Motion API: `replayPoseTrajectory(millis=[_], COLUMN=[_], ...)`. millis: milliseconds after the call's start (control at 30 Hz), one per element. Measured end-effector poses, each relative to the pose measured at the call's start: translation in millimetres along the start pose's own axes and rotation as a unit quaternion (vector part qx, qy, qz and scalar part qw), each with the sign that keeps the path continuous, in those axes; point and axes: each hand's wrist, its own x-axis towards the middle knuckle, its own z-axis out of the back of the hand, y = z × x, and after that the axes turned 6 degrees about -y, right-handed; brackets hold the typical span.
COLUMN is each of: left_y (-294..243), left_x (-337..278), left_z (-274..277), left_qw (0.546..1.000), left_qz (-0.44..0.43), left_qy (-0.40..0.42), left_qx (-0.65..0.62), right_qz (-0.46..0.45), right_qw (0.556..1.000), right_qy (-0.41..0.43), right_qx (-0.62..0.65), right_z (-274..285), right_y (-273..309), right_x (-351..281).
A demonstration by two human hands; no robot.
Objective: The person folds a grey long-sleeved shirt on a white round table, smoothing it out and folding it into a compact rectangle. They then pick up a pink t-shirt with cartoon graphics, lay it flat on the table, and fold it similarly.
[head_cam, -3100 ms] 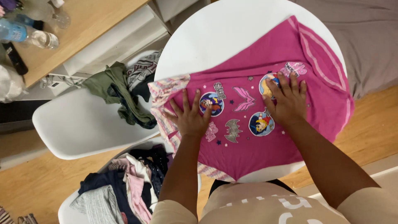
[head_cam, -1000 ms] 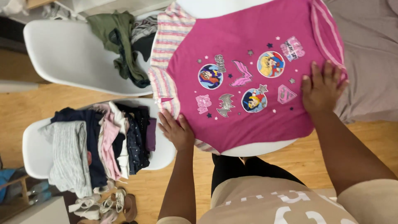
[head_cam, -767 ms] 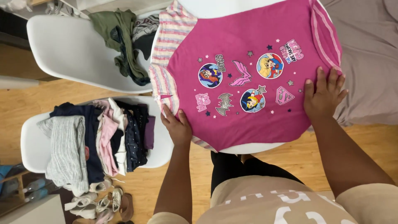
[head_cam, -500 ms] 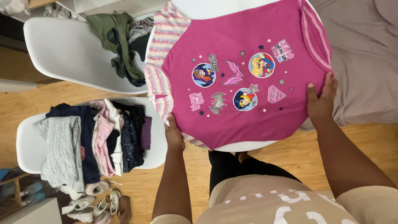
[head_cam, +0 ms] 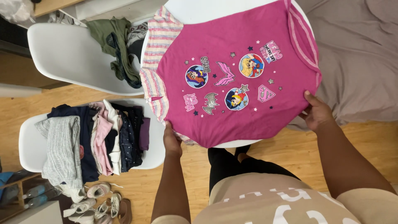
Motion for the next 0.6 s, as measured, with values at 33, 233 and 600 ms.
replayPoseTrajectory(millis=[33,233,600], left_y=[-8,-27,-73], left_x=[-14,-62,-99], left_z=[-5,-3,-21], left_qw=[1.0,0.99,0.982], left_qz=[-0.001,0.038,-0.152], left_qy=[0.001,-0.042,-0.031], left_qx=[-0.001,0.126,0.105], right_qz=[0.001,0.095,0.181], right_qw=[1.0,0.995,0.981], right_qy=[0.001,-0.027,-0.066], right_qx=[0.001,-0.001,0.007], right_z=[8,32,-16], right_y=[-2,-10,43], right_x=[1,8,-38])
